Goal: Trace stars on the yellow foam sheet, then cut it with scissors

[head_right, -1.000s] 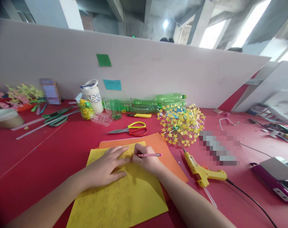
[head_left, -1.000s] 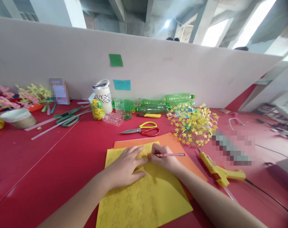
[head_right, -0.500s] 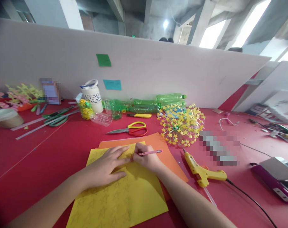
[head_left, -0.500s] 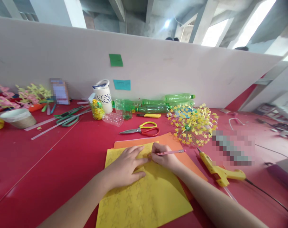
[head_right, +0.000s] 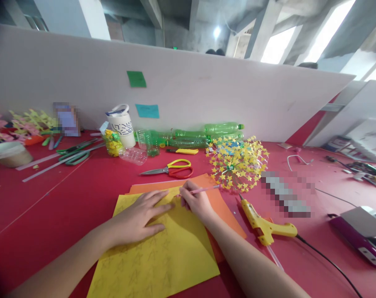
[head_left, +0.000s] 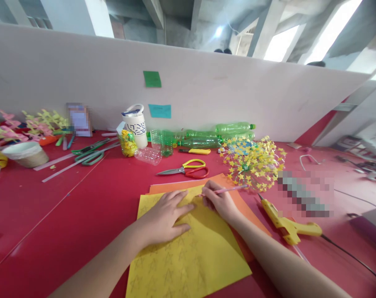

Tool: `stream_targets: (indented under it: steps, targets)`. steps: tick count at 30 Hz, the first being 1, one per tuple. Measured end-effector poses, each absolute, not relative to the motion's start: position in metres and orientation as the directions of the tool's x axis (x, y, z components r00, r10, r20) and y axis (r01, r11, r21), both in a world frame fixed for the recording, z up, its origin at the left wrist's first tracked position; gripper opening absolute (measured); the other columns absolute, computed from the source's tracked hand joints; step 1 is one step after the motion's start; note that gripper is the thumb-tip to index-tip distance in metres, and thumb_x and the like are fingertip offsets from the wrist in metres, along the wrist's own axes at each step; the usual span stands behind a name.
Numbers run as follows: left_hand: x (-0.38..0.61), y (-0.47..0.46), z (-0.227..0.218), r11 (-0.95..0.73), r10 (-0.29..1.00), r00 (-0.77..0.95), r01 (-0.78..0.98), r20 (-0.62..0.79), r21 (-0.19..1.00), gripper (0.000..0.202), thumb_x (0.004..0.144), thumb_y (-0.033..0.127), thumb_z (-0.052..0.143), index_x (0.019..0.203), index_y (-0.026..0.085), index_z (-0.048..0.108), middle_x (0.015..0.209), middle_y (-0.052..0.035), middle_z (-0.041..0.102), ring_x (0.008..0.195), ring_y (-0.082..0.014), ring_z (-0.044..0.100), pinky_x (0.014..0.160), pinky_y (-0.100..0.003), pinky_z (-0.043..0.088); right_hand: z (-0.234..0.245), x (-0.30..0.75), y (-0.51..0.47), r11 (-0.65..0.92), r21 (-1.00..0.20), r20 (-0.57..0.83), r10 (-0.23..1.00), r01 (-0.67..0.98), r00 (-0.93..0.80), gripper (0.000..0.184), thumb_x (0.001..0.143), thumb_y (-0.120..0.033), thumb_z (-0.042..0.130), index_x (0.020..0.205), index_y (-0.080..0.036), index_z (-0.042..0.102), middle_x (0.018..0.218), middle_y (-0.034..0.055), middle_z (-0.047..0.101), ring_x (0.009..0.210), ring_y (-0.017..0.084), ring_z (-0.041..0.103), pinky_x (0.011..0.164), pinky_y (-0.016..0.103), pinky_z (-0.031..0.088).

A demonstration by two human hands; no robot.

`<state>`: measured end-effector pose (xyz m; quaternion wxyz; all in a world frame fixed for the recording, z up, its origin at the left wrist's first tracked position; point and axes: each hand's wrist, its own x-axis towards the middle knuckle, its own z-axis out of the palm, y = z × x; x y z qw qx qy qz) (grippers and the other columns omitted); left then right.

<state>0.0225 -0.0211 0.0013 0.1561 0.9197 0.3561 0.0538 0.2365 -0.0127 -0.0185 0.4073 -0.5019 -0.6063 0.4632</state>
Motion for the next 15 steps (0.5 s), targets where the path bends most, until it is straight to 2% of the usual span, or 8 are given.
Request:
stream_targets:
  steps: [3,4,8,15]
  targets:
    - [0.0204,-0.0193,-0.0007,-0.677,0.702,0.712,0.664,0.011,0.317,0.056,0.084,0.050,0.045,0.133,0.028,0.031,0.142,-0.0028,0.026,0.129,-0.0254,0.020,0.102,-0.041,0.023,-0.0149,0.2400,-0.0149,0.054,-0.983,0.024,0.985,0.174,-0.170,0.008,0.079,-0.027,0.044,0.075,-0.020,0.043,0.049,-0.0065,0.047,0.038,0.008,0.037,0.038,0.018,0.027]
    - [0.0198,-0.0189,-0.0014,-0.672,0.710,0.704,0.669,0.018,0.318,0.057,0.084,0.050,0.045,0.133,0.026,0.030,0.142,-0.0037,0.027,0.129,-0.0248,0.020,0.103,-0.040,0.023,-0.0134,0.2404,-0.0163,0.077,-0.979,0.037,0.977,0.186,-0.210,0.004,0.075,-0.023,0.047,0.075,-0.020,0.045,0.052,-0.0062,0.048,0.041,0.007,0.039,0.040,0.018,0.028]
    - [0.0186,-0.0184,-0.0038,-0.661,0.724,0.689,0.678,0.034,0.322,0.056,0.083,0.048,0.046,0.131,0.023,0.031,0.141,-0.0050,0.027,0.129,-0.0236,0.020,0.103,-0.038,0.024,-0.0100,0.2374,-0.0211,0.183,-0.941,0.076,0.934,0.284,-0.349,0.009,0.064,-0.009,0.049,0.069,-0.016,0.051,0.061,-0.0033,0.050,0.053,0.008,0.042,0.047,0.018,0.030]
    - [0.0191,-0.0175,-0.0022,-0.672,0.711,0.703,0.668,0.022,0.320,0.046,0.084,0.047,0.046,0.124,0.025,0.038,0.142,-0.0033,0.025,0.129,-0.0252,0.018,0.102,-0.040,0.024,-0.0138,0.2329,-0.0217,0.100,-0.955,0.005,0.947,0.280,-0.322,0.006,0.070,-0.014,0.050,0.068,-0.018,0.046,0.052,-0.0051,0.047,0.044,0.007,0.041,0.043,0.018,0.030]
